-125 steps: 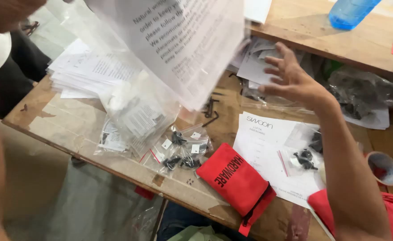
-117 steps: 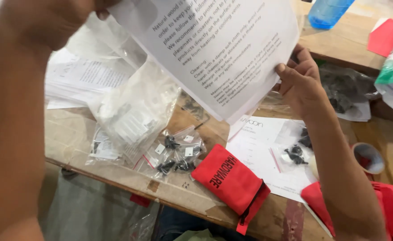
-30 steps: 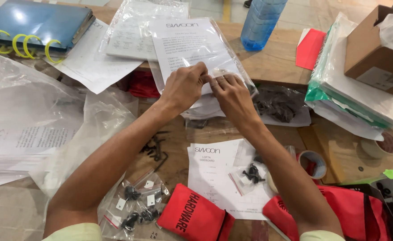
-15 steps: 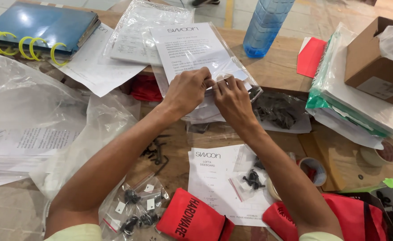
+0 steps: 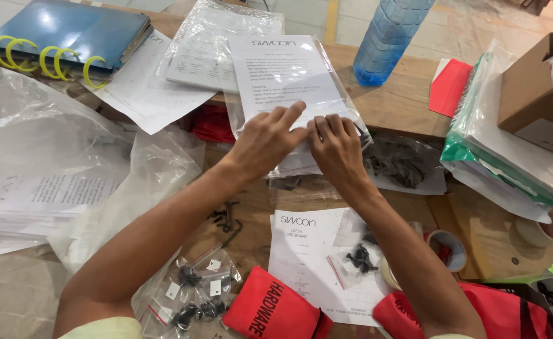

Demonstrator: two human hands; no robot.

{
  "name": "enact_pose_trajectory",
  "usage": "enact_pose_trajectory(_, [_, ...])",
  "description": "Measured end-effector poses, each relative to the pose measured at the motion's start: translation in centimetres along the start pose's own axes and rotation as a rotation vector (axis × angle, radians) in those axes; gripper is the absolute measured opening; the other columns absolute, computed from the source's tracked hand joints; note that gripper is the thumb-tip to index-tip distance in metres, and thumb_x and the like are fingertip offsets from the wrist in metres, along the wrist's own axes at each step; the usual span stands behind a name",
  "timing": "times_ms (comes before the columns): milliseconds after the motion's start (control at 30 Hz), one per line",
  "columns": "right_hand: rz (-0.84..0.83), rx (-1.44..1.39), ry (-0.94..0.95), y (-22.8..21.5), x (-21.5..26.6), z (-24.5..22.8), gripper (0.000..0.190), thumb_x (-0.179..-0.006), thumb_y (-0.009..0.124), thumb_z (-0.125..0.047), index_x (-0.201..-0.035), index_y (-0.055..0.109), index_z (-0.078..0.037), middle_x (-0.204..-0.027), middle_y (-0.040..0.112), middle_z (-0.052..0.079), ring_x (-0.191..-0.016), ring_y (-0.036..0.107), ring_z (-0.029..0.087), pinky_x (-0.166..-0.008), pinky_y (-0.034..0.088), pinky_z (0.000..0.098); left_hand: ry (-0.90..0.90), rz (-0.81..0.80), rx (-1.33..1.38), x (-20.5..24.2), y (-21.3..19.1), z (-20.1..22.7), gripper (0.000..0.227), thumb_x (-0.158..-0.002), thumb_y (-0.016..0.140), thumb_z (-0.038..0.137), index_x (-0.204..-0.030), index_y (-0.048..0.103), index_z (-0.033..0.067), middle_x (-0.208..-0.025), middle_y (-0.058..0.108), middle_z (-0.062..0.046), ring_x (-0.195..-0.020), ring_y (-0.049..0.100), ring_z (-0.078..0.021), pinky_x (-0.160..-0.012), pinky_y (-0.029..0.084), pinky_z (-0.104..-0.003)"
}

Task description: The person organizes printed instruction sheets and places them into red drawstring pouches labeled 'HARDWARE'. They then add small plastic bags containing black hardware components into the pouches and tie the drawstrings to seal them.

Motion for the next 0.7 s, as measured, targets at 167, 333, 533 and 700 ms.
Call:
enact_pose_trajectory(167, [-0.046,0.054,0.019,0.6,0.9,-0.7,0.025,-0.082,0.074,-0.005,-0.106,0.074,0.0,-0.102,0.071,0.009,-0.095,0.061,0.023,-0.079,0.049,0.0375,-0.076,-0.151,0.005,0.6,1.0,0.3,0.005,-0.08,0.069,0.002,-0.082,0.072,-0.002,-0.109,0.069,-0.018,-0.1,0.069,-0.0307,-0.083,0.061,-0.04])
enact_pose_trajectory(333, [0.036,-0.04,0.038,0.6,1.4,-0.6,0.028,-0.082,0.071,-0.004,-0.109,0.072,0.002,-0.109,0.072,0.01,-0.096,0.063,0.025,-0.083,0.051,0.0384,-0.22,-0.224,0.203,0.1,0.8,-0.1,0.025,-0.081,0.061,-0.002,-0.103,0.073,-0.0021,-0.101,0.071,-0.017,-0.094,0.069,-0.0316,-0.08,0.059,-0.042])
enact_pose_trajectory(533, [-0.052,-0.149,0.107,0.2,0.9,-0.3,0.022,-0.079,0.067,-0.002,-0.101,0.072,-0.003,-0.105,0.073,0.008,-0.093,0.065,0.029,-0.082,0.054,0.0417,-0.303,-0.335,0.194,0.7,2.8,-1.1,0.01,-0.086,0.067,0.008,-0.084,0.077,0.0083,-0.1,0.071,-0.014,-0.098,0.07,-0.0318,-0.078,0.06,-0.043])
enact_pose_trajectory(700, [-0.027,-0.164,0.1,-0.5,1.0,-0.5,0.026,-0.08,0.066,-0.001,-0.105,0.073,-0.003,-0.107,0.073,0.008,-0.094,0.066,0.028,-0.083,0.055,0.0409,-0.317,-0.348,0.219,0.0,1.4,-1.6,0.008,-0.082,0.069,0.007,-0.078,0.077,0.0061,-0.094,0.073,-0.013,-0.093,0.074,-0.0314,-0.075,0.06,-0.044])
Point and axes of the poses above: each hand's wrist, its own x-axis away from the middle knuckle, its own y-axis out of the palm, z = x × y, the point moved 5 cm from there along -x, towards the middle knuckle
